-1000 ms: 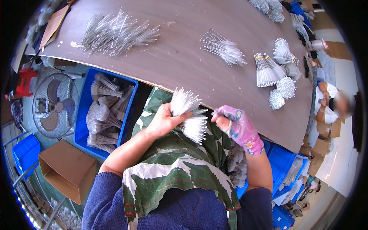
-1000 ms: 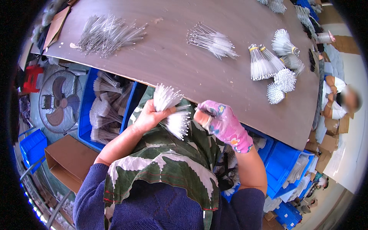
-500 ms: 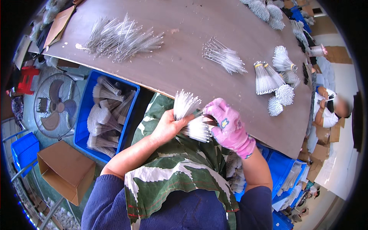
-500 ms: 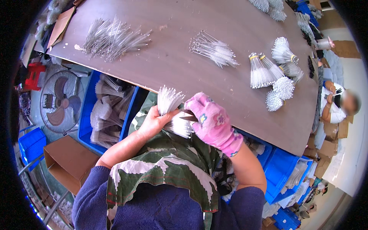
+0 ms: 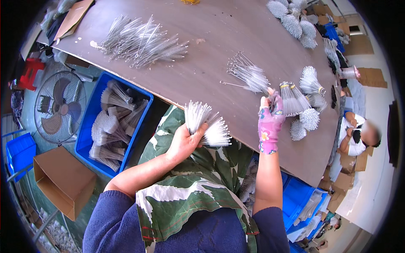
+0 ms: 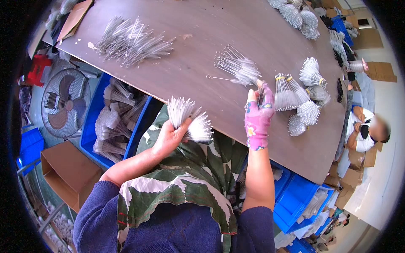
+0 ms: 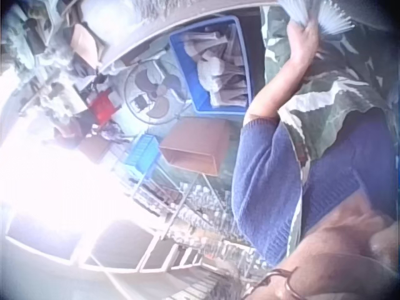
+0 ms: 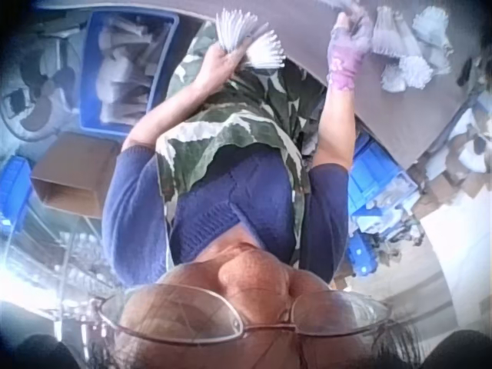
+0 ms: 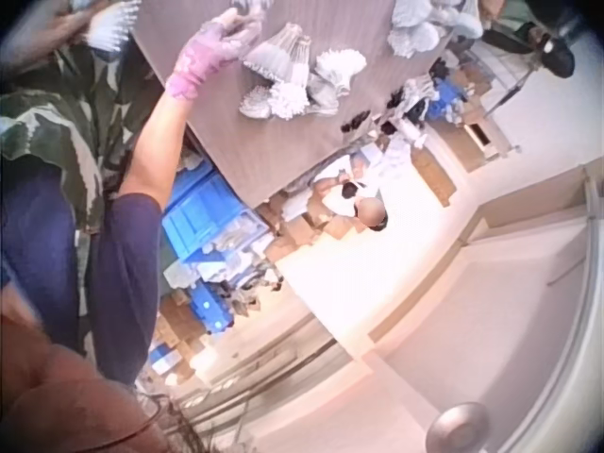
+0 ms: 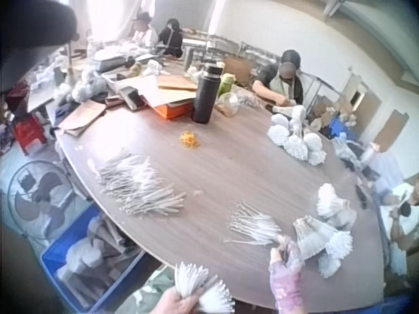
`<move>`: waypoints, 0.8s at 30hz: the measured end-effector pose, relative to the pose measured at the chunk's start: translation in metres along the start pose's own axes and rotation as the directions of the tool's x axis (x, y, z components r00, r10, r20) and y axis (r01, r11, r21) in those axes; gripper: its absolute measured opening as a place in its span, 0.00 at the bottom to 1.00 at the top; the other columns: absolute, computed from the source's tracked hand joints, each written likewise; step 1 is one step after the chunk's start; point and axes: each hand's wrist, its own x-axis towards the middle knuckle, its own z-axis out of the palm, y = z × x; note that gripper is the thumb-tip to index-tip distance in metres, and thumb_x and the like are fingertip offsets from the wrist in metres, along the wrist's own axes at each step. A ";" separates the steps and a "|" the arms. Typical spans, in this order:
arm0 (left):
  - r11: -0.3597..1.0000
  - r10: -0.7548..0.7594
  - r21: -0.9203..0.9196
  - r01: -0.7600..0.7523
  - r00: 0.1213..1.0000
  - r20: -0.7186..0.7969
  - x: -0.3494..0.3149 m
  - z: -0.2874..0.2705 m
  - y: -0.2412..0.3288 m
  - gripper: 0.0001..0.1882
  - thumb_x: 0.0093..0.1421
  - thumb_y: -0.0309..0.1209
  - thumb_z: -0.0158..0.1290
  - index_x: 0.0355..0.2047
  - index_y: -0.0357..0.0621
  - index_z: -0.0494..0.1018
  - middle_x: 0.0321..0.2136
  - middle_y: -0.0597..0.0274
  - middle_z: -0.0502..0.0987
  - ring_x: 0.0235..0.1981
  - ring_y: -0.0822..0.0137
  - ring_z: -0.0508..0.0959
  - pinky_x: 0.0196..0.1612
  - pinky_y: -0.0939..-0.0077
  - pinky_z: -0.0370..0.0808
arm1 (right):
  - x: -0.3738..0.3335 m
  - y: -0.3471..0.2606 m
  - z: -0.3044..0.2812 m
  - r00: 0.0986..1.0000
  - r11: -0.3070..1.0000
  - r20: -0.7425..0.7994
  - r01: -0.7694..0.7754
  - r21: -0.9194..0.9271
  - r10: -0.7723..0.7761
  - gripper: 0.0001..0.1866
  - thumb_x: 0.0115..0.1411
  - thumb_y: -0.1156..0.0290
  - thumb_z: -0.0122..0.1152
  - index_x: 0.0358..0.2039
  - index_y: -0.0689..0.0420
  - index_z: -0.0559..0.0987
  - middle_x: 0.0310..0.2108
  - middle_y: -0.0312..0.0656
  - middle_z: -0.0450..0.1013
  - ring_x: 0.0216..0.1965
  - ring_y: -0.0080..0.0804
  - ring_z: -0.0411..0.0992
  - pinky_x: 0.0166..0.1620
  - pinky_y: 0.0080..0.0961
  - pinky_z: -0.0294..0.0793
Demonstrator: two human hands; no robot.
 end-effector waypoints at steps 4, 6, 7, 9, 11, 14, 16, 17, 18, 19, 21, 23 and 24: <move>0.999 -0.035 -0.029 0.035 0.999 -0.002 -0.001 -0.001 -0.009 0.15 0.61 0.38 0.47 0.37 0.37 0.70 0.22 0.70 0.71 0.20 0.81 0.69 0.21 0.86 0.68 | -0.025 -0.018 -0.004 0.987 0.991 0.161 -0.036 0.126 0.016 0.02 0.57 0.77 0.54 0.30 0.59 0.71 0.26 0.30 0.67 0.26 0.12 0.61 0.28 0.10 0.62; 0.999 -0.034 -0.029 0.034 0.999 0.022 -0.001 -0.001 -0.012 0.16 0.62 0.39 0.46 0.39 0.38 0.70 0.25 0.70 0.72 0.23 0.81 0.70 0.23 0.86 0.70 | -0.043 -0.036 -0.007 0.936 0.973 0.309 -0.206 0.098 0.167 0.03 0.56 0.80 0.55 0.27 0.59 0.71 0.27 0.31 0.68 0.28 0.13 0.63 0.30 0.10 0.64; 0.999 -0.035 -0.037 0.036 0.999 0.007 -0.001 0.001 -0.010 0.15 0.61 0.39 0.47 0.37 0.38 0.70 0.23 0.69 0.71 0.21 0.80 0.69 0.21 0.85 0.68 | -0.052 -0.041 -0.009 0.914 0.977 0.387 -0.181 0.110 0.126 0.04 0.54 0.80 0.57 0.28 0.59 0.71 0.28 0.32 0.68 0.28 0.14 0.63 0.30 0.11 0.64; 0.998 -0.037 -0.044 0.037 0.999 -0.007 0.001 0.002 -0.011 0.15 0.61 0.39 0.48 0.34 0.38 0.70 0.20 0.69 0.71 0.18 0.80 0.67 0.20 0.84 0.66 | -0.065 -0.043 -0.011 0.865 0.993 0.501 -0.086 0.086 0.032 0.06 0.51 0.81 0.60 0.29 0.61 0.72 0.31 0.34 0.67 0.28 0.16 0.64 0.30 0.13 0.65; 0.999 -0.006 0.040 0.004 0.999 0.050 0.002 0.000 -0.014 0.15 0.61 0.40 0.48 0.35 0.37 0.70 0.21 0.68 0.71 0.20 0.80 0.69 0.22 0.85 0.68 | -0.070 -0.036 -0.013 0.809 0.997 0.584 0.083 0.006 -0.071 0.10 0.47 0.81 0.62 0.31 0.63 0.73 0.34 0.38 0.67 0.31 0.21 0.68 0.33 0.17 0.68; 0.999 -0.036 -0.010 0.037 0.998 0.052 0.002 0.004 -0.009 0.15 0.61 0.39 0.48 0.36 0.38 0.70 0.23 0.68 0.72 0.21 0.79 0.70 0.23 0.85 0.70 | -0.072 -0.033 -0.013 0.803 0.989 0.595 0.111 -0.101 -0.030 0.10 0.46 0.81 0.62 0.31 0.64 0.73 0.34 0.40 0.68 0.33 0.26 0.70 0.37 0.19 0.70; 0.993 -0.055 -0.106 0.061 0.997 0.052 0.000 0.008 -0.006 0.15 0.61 0.39 0.48 0.36 0.38 0.70 0.23 0.67 0.73 0.22 0.79 0.71 0.24 0.85 0.71 | -0.071 -0.030 -0.014 0.809 0.992 0.587 0.090 -0.086 -0.022 0.12 0.45 0.81 0.62 0.32 0.64 0.73 0.34 0.43 0.68 0.35 0.32 0.72 0.38 0.22 0.70; 0.976 -0.076 -0.202 0.085 0.996 0.054 -0.001 0.009 -0.005 0.15 0.61 0.39 0.48 0.36 0.38 0.70 0.24 0.67 0.73 0.22 0.79 0.72 0.24 0.85 0.72 | -0.069 -0.029 -0.014 0.802 0.980 0.595 0.151 -0.130 -0.045 0.13 0.44 0.81 0.61 0.33 0.64 0.73 0.35 0.44 0.68 0.35 0.34 0.72 0.38 0.23 0.71; 0.976 -0.075 -0.200 0.084 0.996 0.055 -0.003 0.009 -0.003 0.15 0.61 0.39 0.48 0.36 0.38 0.70 0.24 0.67 0.73 0.22 0.79 0.72 0.24 0.85 0.72 | -0.068 -0.028 -0.015 0.795 0.962 0.604 0.212 -0.174 -0.065 0.14 0.43 0.82 0.61 0.34 0.63 0.74 0.35 0.44 0.68 0.35 0.36 0.72 0.38 0.24 0.71; 0.963 -0.103 -0.240 0.121 0.991 0.086 -0.004 0.009 -0.001 0.15 0.61 0.39 0.48 0.36 0.38 0.70 0.24 0.67 0.73 0.22 0.79 0.72 0.24 0.85 0.71 | -0.068 -0.028 -0.014 0.796 0.962 0.602 0.212 -0.174 -0.067 0.14 0.43 0.82 0.61 0.34 0.63 0.74 0.35 0.44 0.68 0.35 0.36 0.72 0.38 0.24 0.71; 0.948 -0.129 -0.278 0.158 0.984 0.119 -0.004 0.006 -0.002 0.15 0.61 0.39 0.48 0.36 0.38 0.70 0.24 0.67 0.73 0.21 0.79 0.71 0.23 0.86 0.71 | -0.066 -0.028 -0.013 0.794 0.953 0.595 0.262 -0.150 -0.125 0.10 0.45 0.84 0.60 0.30 0.64 0.74 0.33 0.40 0.67 0.32 0.26 0.69 0.35 0.18 0.69; 0.987 -0.082 -0.125 0.098 0.989 0.126 -0.001 0.002 -0.012 0.15 0.61 0.39 0.49 0.36 0.37 0.70 0.23 0.67 0.73 0.18 0.79 0.70 0.21 0.86 0.69 | -0.067 -0.026 -0.014 0.771 0.953 0.627 0.264 -0.146 -0.117 0.13 0.42 0.84 0.59 0.32 0.63 0.74 0.34 0.43 0.67 0.34 0.33 0.70 0.38 0.22 0.70; 0.987 -0.081 -0.124 0.098 0.988 0.128 0.000 0.003 -0.014 0.15 0.61 0.39 0.49 0.36 0.37 0.70 0.23 0.67 0.73 0.18 0.79 0.70 0.21 0.86 0.69 | -0.068 -0.023 -0.015 0.746 0.953 0.657 0.265 -0.145 -0.107 0.17 0.38 0.84 0.58 0.34 0.62 0.74 0.35 0.45 0.68 0.37 0.40 0.70 0.40 0.27 0.70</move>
